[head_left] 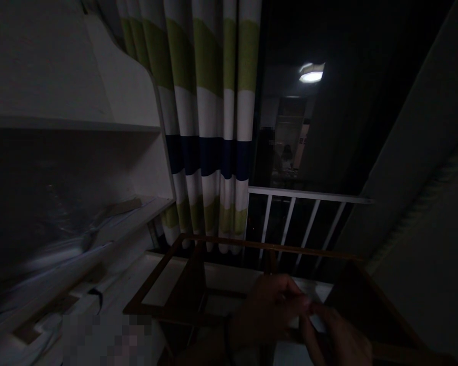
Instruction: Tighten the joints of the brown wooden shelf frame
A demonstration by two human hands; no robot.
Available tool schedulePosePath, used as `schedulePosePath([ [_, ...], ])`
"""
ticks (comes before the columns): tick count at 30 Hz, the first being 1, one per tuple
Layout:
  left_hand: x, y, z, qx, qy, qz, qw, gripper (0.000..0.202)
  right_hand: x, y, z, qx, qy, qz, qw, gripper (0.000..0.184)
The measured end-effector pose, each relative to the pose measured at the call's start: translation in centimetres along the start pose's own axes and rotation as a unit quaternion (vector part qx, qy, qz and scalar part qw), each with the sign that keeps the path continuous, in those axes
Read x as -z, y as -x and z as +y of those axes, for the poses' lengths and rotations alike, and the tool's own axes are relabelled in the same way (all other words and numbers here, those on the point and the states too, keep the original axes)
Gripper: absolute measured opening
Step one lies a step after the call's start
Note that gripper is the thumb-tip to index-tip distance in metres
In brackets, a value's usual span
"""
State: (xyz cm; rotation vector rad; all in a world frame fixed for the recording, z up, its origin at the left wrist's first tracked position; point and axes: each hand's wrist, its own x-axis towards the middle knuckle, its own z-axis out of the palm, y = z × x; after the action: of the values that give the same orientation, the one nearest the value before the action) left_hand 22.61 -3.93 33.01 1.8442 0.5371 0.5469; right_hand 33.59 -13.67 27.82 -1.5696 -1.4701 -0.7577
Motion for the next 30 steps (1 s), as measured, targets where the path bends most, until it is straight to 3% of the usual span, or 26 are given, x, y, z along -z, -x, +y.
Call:
schedulePosePath([
  [3,1.8,-2.5,-0.5,-0.053,-0.055,-0.013,0.997,0.029,-1.6,-2.2,1.5,0.026,0.005,-0.037,0.999,0.019],
  [6,4.2,-5.7,-2.5,-0.123,-0.207,-0.011,0.971,0.031,-3.6,-4.9,4.0,-0.037,0.046,-0.089,0.994,0.027],
  [8,5.4,-8.1,-4.7,-0.155,-0.349,0.004,0.924,0.025,-5.4,-6.9,5.8,-0.08,0.051,-0.19,0.977,0.022],
  [9,5.8,-9.2,-6.0,-0.158,-0.418,-0.008,0.895,0.032,-6.4,-7.9,6.7,-0.095,0.055,-0.234,0.966,0.02],
  [11,6.0,-11.2,-8.5,-0.136,-0.528,-0.045,0.837,0.039,-8.5,-9.3,8.3,-0.111,0.086,-0.313,0.939,0.02],
  [13,5.8,-12.6,-10.6,-0.092,-0.587,-0.061,0.802,0.038,-10.8,-10.0,9.5,-0.108,0.123,-0.389,0.907,0.022],
  [19,5.2,-14.2,-13.4,-0.039,-0.596,-0.053,0.8,0.024,-15.4,-8.3,11.7,-0.12,0.124,-0.471,0.865,0.023],
  [30,5.4,-14.9,-15.2,-0.008,-0.583,-0.022,0.812,0.03,-17.4,-7.0,13.4,-0.139,0.053,-0.459,0.876,0.024],
])
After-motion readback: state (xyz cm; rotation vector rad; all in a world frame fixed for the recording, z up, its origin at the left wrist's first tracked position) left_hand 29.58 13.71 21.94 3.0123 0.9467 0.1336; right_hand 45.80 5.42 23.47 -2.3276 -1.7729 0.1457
